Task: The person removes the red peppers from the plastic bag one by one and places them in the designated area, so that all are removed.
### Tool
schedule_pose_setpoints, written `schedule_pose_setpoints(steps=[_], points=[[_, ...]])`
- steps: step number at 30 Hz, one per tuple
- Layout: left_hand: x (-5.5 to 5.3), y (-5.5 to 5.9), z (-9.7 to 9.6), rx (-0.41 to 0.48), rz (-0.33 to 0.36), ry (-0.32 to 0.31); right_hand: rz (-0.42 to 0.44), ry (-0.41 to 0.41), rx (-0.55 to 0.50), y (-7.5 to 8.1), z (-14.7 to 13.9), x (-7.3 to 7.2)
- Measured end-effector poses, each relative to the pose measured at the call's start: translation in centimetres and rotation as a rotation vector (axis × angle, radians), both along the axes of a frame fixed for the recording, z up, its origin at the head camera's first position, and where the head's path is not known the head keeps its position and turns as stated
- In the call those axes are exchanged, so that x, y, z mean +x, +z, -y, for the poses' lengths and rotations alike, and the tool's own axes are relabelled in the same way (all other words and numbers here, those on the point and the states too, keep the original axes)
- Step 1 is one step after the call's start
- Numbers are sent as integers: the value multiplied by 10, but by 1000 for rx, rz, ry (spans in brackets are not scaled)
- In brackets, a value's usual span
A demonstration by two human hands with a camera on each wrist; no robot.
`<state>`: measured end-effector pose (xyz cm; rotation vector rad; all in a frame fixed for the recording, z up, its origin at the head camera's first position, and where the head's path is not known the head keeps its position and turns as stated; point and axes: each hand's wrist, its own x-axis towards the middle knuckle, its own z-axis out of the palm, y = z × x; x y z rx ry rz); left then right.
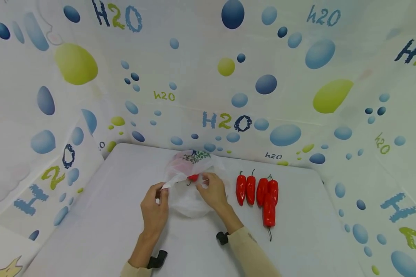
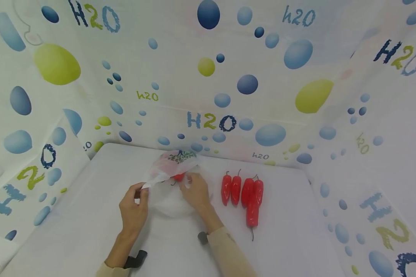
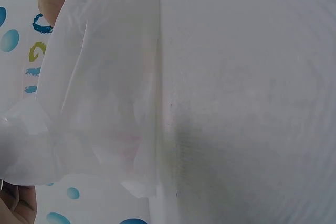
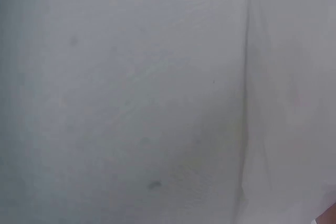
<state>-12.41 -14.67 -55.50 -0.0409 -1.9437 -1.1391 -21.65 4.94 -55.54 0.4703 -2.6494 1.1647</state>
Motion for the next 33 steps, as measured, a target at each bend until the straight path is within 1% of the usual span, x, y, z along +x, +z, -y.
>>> schedule_pose_setpoints(steps=[4, 9, 11, 14, 16, 19, 23, 30, 33], points=[[1, 1, 1, 1, 12, -7, 26, -7, -23, -1, 7, -5], [1, 1, 1, 0, 9, -9, 113, -18, -56, 0, 14, -12], [1, 1, 1, 1, 8, -9, 130, -25, -66, -1, 17, -15], [1, 0, 2, 3, 2, -8, 156, -50, -69, -3, 21, -18], [0, -1, 2, 3, -2, -12, 188, -73, -64, -4, 24, -19], [0, -1, 1, 6, 7, -16, 226, -103, -57, -7, 26, -23], [-1, -1, 1, 4, 21, -15, 242, -121, -49, -12, 25, -30], [-2, -2, 1, -7, 5, -17, 293, -177, -39, -16, 28, -35], [-1, -2, 1, -8, 5, -8, 314, -202, -43, -17, 31, -37]])
